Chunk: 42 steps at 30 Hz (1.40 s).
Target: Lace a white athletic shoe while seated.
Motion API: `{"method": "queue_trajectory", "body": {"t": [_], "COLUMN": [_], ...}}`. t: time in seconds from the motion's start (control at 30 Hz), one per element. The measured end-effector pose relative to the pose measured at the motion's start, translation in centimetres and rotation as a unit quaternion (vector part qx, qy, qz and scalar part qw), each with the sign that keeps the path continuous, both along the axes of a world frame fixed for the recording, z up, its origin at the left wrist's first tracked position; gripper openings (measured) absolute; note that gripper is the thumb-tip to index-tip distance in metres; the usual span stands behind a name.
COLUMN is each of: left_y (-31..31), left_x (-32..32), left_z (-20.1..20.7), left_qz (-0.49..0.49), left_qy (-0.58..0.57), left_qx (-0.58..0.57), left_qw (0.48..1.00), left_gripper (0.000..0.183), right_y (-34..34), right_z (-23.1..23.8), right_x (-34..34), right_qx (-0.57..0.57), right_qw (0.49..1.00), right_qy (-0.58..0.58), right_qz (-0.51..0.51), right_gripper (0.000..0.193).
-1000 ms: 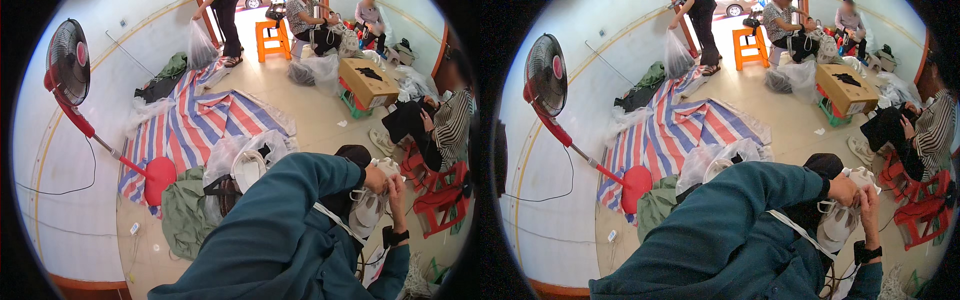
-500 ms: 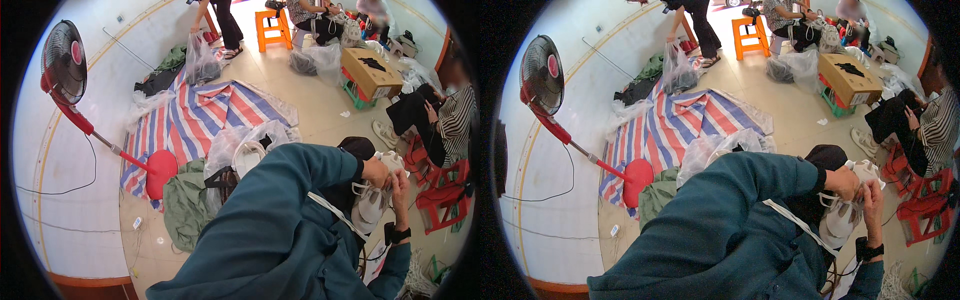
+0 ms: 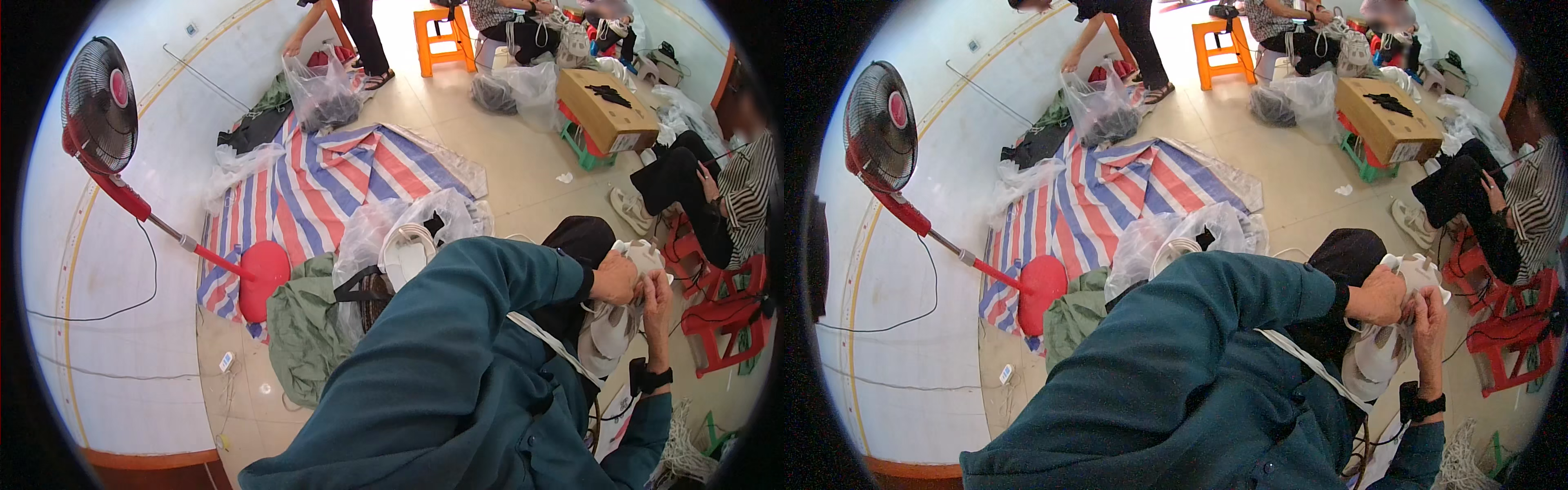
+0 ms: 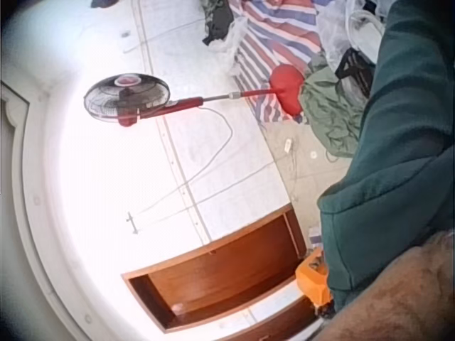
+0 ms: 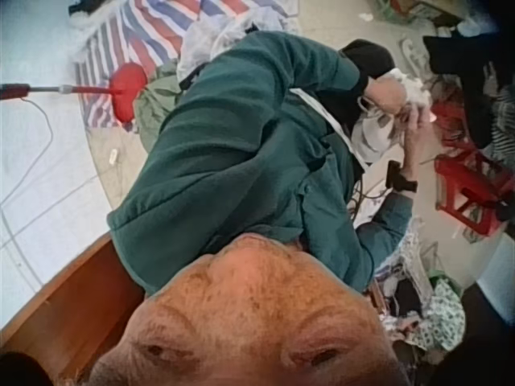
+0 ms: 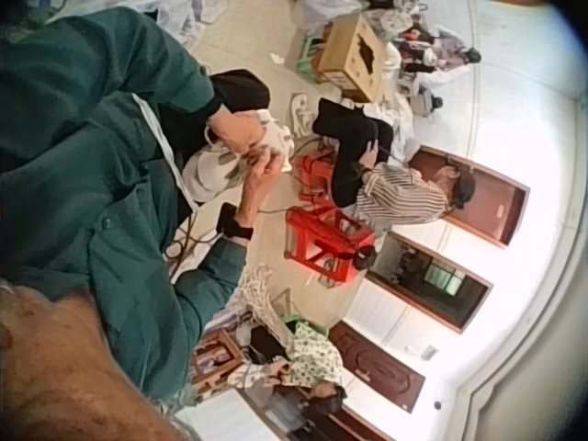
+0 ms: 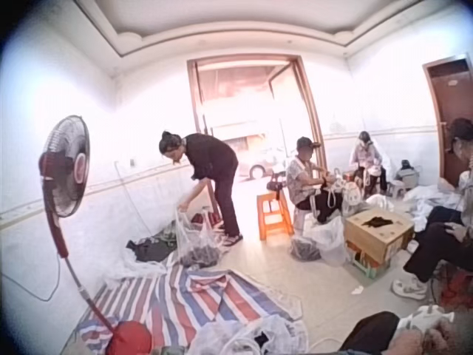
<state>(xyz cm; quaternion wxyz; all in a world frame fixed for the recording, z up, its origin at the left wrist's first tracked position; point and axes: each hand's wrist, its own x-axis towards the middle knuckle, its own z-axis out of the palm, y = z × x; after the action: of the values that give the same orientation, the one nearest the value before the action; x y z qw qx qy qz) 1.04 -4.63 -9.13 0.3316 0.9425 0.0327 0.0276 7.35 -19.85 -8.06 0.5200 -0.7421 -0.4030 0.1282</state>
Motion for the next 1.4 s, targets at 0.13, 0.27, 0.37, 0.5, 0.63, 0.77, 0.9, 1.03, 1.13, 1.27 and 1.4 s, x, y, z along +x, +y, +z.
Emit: {"method": "queue_trajectory", "body": {"t": [0.13, 0.27, 0.37, 0.5, 0.63, 0.77, 0.9, 1.03, 1.13, 1.27, 1.4], "left_y": [0.3, 0.5, 0.5, -0.8, -1.8, -2.5, -0.5, 1.0, 1.8, 2.5, 2.1], "left_x": [0.8, 3.5, 4.4, 5.1, 9.1, 10.6, 8.3, 5.7, 5.1, 4.3, 3.7], "left_z": [0.8, 1.1, 0.0, 0.0, 3.1, 2.8, 0.0, -0.8, -0.2, -0.5, -1.0], "left_qz": [0.035, 0.105, 0.095, 0.032, 0.000, -0.014, 0.020, 0.004, -0.025, -0.061, -0.070], "left_qy": [-0.018, -0.098, -0.128, -0.193, -0.287, -0.315, -0.241, -0.203, -0.124, -0.020, -0.068], "left_qx": [-0.084, -0.185, -0.173, -0.159, -0.150, -0.102, -0.170, -0.315, -0.434, -0.543, -0.541], "left_qw": [0.996, 0.972, 0.972, 0.968, 0.946, 0.944, 0.955, 0.927, 0.892, 0.838, 0.835], "left_gripper": [0.030, 0.024, 0.027, 0.022, 0.019, 0.019, 0.012, 0.009, 0.011, 0.013, 0.013], "right_y": [-0.1, -0.5, -0.5, -0.1, -0.2, -0.3, -0.8, -0.9, -0.9, -1.3, -1.6], "right_z": [0.2, 0.1, -0.5, -0.9, -0.5, -0.1, -0.2, -0.3, 0.1, 0.9, 1.3], "right_x": [-0.1, -0.2, -0.1, -0.4, -1.1, -1.0, -0.6, -0.8, -0.9, -0.6, -0.4], "right_qx": [-0.015, -0.036, -0.009, 0.067, 0.072, 0.046, 0.035, 0.035, 0.024, 0.010, -0.020], "right_qw": [0.999, 0.998, 1.000, 0.996, 0.991, 0.995, 0.997, 0.993, 0.993, 0.991, 0.990], "right_qy": [-0.042, -0.043, -0.017, 0.028, 0.113, 0.084, 0.064, 0.111, 0.116, 0.117, 0.127], "right_qz": [-0.013, 0.006, -0.007, -0.044, -0.013, -0.010, -0.001, 0.021, 0.022, 0.056, 0.057], "right_gripper": [0.016, 0.016, 0.016, 0.016, 0.018, 0.020, 0.018, 0.019, 0.019, 0.015, 0.014]}}
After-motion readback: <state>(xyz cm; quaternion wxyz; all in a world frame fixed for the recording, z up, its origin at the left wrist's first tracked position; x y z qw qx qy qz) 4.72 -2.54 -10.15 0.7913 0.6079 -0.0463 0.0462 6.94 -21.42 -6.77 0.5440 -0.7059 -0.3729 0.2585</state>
